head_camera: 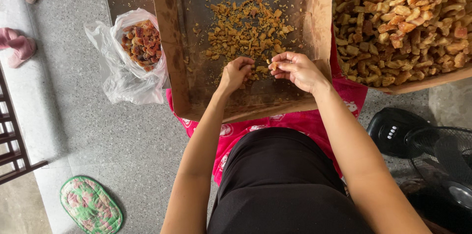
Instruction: The person sorts through a pile of dried fruit pieces on a wooden tray, separating larger pieces from smaller crumbs by hand. They transfer the sorted pieces into a plastic bag and then gather the remaining crumbs into the same bag.
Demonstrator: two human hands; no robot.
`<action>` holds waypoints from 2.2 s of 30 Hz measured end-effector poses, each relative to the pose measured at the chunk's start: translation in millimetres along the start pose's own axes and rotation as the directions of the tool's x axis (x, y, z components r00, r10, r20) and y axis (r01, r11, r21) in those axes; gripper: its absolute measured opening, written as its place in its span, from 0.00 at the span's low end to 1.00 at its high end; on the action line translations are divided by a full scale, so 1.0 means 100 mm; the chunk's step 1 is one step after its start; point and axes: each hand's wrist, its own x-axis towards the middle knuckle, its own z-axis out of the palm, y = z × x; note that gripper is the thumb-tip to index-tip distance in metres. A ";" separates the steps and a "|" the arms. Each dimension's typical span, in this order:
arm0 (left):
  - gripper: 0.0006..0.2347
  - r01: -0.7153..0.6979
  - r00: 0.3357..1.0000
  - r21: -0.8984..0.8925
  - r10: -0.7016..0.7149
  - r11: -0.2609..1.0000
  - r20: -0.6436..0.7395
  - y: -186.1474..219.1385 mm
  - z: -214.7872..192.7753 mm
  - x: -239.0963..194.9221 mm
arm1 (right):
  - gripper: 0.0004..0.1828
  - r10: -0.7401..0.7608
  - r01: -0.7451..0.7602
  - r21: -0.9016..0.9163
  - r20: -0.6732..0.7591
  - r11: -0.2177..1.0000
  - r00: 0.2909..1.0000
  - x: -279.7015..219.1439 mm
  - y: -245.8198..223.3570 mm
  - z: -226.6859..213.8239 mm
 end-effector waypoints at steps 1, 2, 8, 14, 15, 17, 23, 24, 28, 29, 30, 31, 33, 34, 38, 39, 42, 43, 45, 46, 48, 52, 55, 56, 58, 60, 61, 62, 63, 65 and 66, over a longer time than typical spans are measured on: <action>0.10 -0.023 1.000 0.033 0.023 0.999 -0.014 0.05 -0.04 -0.05 | 0.08 0.002 -0.003 0.044 0.022 0.999 1.000 -0.02 -0.02 0.00; 0.10 -0.044 0.999 0.065 0.046 0.997 -0.027 0.09 -0.07 -0.09 | 0.08 0.004 -0.008 0.087 0.045 0.996 0.999 -0.05 -0.03 -0.01; 0.10 -0.273 0.926 0.357 0.345 0.893 -0.156 0.04 -0.18 -0.12 | 0.08 -0.009 0.007 0.233 0.005 0.972 1.000 -0.08 -0.02 -0.02; 0.11 -0.315 0.884 0.520 0.445 0.794 -0.143 0.07 0.14 0.40 | 0.06 -0.041 0.128 0.420 -0.211 0.898 0.977 0.01 0.08 -0.17; 0.11 -0.315 0.884 0.540 0.449 0.780 -0.133 0.10 0.20 0.46 | 0.07 -0.039 0.152 0.435 -0.258 0.887 0.965 0.02 0.10 -0.19; 0.12 -0.338 0.852 0.617 0.509 0.711 -0.119 0.16 0.28 0.53 | 0.06 -0.054 0.154 0.418 -0.242 0.895 0.969 0.06 0.15 -0.24; 0.12 -0.168 0.930 0.534 0.312 0.828 -0.192 0.23 0.40 0.55 | 0.06 -0.003 0.091 0.322 -0.264 0.942 0.965 0.13 0.27 -0.28; 0.11 -0.130 0.948 0.418 0.237 0.899 -0.215 0.22 0.39 0.55 | 0.06 0.008 0.081 0.311 -0.275 0.947 0.961 0.13 0.28 -0.29; 0.14 -0.075 0.978 0.121 0.096 0.990 -0.186 0.24 0.28 0.49 | 0.10 -0.014 0.082 0.325 -0.204 0.942 0.979 0.12 0.29 -0.29; 0.15 -0.052 0.985 0.092 0.066 0.994 -0.157 0.27 0.25 0.45 | 0.10 -0.015 0.078 0.323 -0.195 0.943 0.981 0.12 0.28 -0.27; 0.16 -0.029 0.991 0.064 0.037 0.998 -0.127 0.32 0.24 0.40 | 0.11 -0.016 0.076 0.320 -0.185 0.944 0.983 0.12 0.27 -0.26; 0.16 -0.047 0.994 0.037 0.050 0.998 -0.097 0.38 0.24 0.34 | 0.12 -0.024 0.076 0.308 -0.170 0.948 0.985 0.11 0.25 -0.24; 0.16 -0.082 0.996 -0.019 0.082 0.996 -0.038 0.49 0.25 0.21 | 0.13 -0.042 0.081 0.281 -0.142 0.956 0.989 0.09 0.21 -0.20; 0.16 -0.084 0.996 0.012 0.085 0.996 -0.009 0.53 0.28 0.16 | 0.13 -0.046 0.080 0.273 -0.128 0.959 0.991 0.09 0.20 -0.19; 0.16 -0.264 0.964 0.232 0.262 0.936 0.040 0.55 0.46 -0.03 | 0.11 -0.084 0.099 0.209 -0.078 0.973 0.993 0.15 0.31 -0.23; 0.17 -0.343 0.937 0.309 0.346 0.887 0.047 0.51 0.48 -0.03 | 0.10 -0.099 0.110 0.184 -0.065 0.977 0.993 0.18 0.36 -0.26; 0.22 -0.254 0.934 0.625 0.354 0.738 -0.038 0.34 0.39 0.14 | 0.08 -0.035 0.062 0.127 -0.204 0.990 0.978 0.23 0.41 -0.31; 0.25 -0.255 0.899 0.696 0.429 0.672 -0.084 0.28 0.33 0.23 | 0.08 -0.037 0.067 0.128 -0.222 0.989 0.974 0.22 0.41 -0.32; 0.32 -0.225 0.802 0.822 0.578 0.524 -0.149 0.20 0.21 0.37 | 0.08 -0.043 0.078 0.131 -0.256 0.988 0.966 0.19 0.38 -0.32; 0.34 -0.204 0.832 0.867 0.547 0.455 -0.091 0.18 0.19 0.36 | 0.08 -0.036 0.072 0.127 -0.260 0.989 0.965 0.17 0.35 -0.30; 0.40 -0.174 0.886 0.937 0.463 0.302 0.016 0.24 0.16 0.22 | 0.08 -0.023 0.057 0.120 -0.267 0.991 0.963 0.14 0.30 -0.24; 0.35 -0.131 0.985 0.882 -0.040 0.453 0.167 0.55 0.16 -0.20 | 0.08 -0.002 0.046 0.160 -0.267 0.986 0.964 0.11 0.23 -0.19; 0.27 -0.100 0.992 0.787 0.122 0.609 0.031 0.59 0.03 -0.06 | 0.08 -0.022 0.065 0.158 -0.257 0.985 0.966 0.12 0.24 -0.20; 0.22 -0.089 0.976 0.741 0.207 0.666 -0.069 0.58 -0.03 0.11 | 0.08 -0.031 0.072 0.149 -0.256 0.986 0.966 0.12 0.25 -0.21; 0.16 -0.109 0.930 0.690 0.318 0.715 -0.183 0.54 -0.10 0.42 | 0.08 -0.050 0.087 0.136 -0.258 0.987 0.965 0.12 0.28 -0.24; 0.11 -0.156 0.898 0.694 0.394 0.703 -0.196 0.50 -0.13 0.71 | 0.09 -0.071 0.107 0.128 -0.263 0.986 0.962 0.15 0.33 -0.28; 0.11 -0.154 0.886 0.749 0.426 0.644 -0.184 0.48 -0.12 0.84 | 0.10 -0.071 0.107 0.125 -0.262 0.986 0.962 0.17 0.35 -0.29; 0.10 -0.148 0.875 0.799 0.454 0.583 -0.169 0.45 -0.10 0.94 | 0.10 -0.069 0.104 0.123 -0.262 0.987 0.963 0.18 0.37 -0.30; 0.10 -0.141 0.863 0.844 0.482 0.517 -0.152 0.40 -0.07 1.02 | 0.11 -0.067 0.101 0.121 -0.262 0.987 0.963 0.18 0.39 -0.31; 0.08 -0.165 0.849 0.834 0.506 0.527 -0.152 0.30 -0.04 1.11 | 0.12 -0.069 0.099 0.097 -0.273 0.990 0.959 0.17 0.42 -0.32; 0.07 -0.175 0.842 0.829 0.517 0.531 -0.154 0.27 -0.03 1.15 | 0.12 -0.070 0.097 0.085 -0.277 0.992 0.958 0.18 0.42 -0.32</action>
